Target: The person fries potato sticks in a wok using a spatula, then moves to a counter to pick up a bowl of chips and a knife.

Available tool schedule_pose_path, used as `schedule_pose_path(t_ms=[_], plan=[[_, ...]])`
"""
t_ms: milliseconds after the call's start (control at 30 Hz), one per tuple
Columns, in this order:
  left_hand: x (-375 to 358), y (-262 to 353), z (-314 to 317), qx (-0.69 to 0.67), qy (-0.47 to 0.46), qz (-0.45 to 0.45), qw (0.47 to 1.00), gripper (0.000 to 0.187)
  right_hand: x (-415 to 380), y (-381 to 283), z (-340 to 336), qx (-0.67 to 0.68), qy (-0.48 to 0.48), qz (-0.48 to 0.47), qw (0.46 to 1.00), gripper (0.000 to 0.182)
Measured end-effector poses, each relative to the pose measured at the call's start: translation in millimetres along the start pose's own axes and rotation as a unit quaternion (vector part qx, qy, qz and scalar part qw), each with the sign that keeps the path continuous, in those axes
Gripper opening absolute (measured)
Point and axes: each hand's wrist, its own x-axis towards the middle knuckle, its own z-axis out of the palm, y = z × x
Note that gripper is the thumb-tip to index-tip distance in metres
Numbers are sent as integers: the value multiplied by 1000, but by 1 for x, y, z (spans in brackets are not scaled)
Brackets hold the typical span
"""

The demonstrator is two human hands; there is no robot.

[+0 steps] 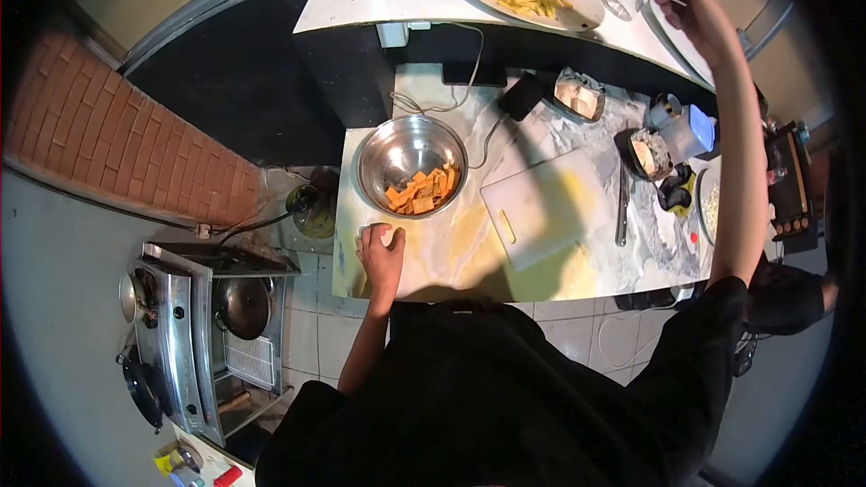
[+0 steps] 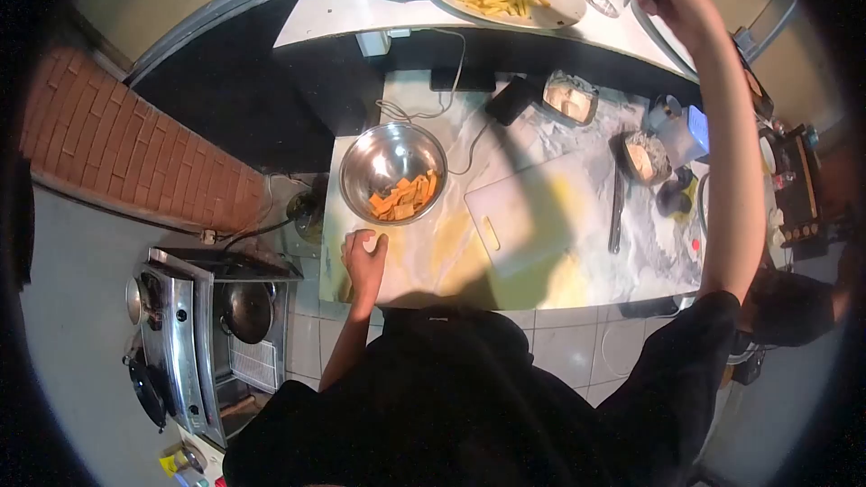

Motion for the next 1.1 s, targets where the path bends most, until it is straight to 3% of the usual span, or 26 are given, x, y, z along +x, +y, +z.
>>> schedule_pose_path(t_ms=[200, 333, 533, 700, 767, 933, 1000, 1100], plan=[[-4, 10, 9, 24, 27, -9, 999, 26, -21, 32, 49, -86, 8, -135, 987, 28], [-6, 17, 18, 34, 29, -14, 999, 24, -40, 36, 64, -130, 14, -166, 977, 22], [-8, 17, 33, 19, 27, -20, 999, 22, -54, 41, 64, -289, 16, -303, 908, 14], [-7, 16, 37, 15, 59, -15, 998, 21, -57, 42, 62, -304, 10, -344, 888, 11], [-6, 16, 37, 18, 51, -15, 998, 21, -56, 44, 62, -319, 9, -402, 858, 12], [-8, 15, 37, 26, 36, -12, 999, 22, -62, 41, 63, -339, -35, -398, 852, 19], [-7, 16, 39, 26, 88, -1, 996, 22, -63, 41, 63, -347, -44, -397, 848, 22], [-5, 15, 39, 31, 81, -3, 996, 25, -64, 42, 61, -350, -31, -414, 840, 25]])
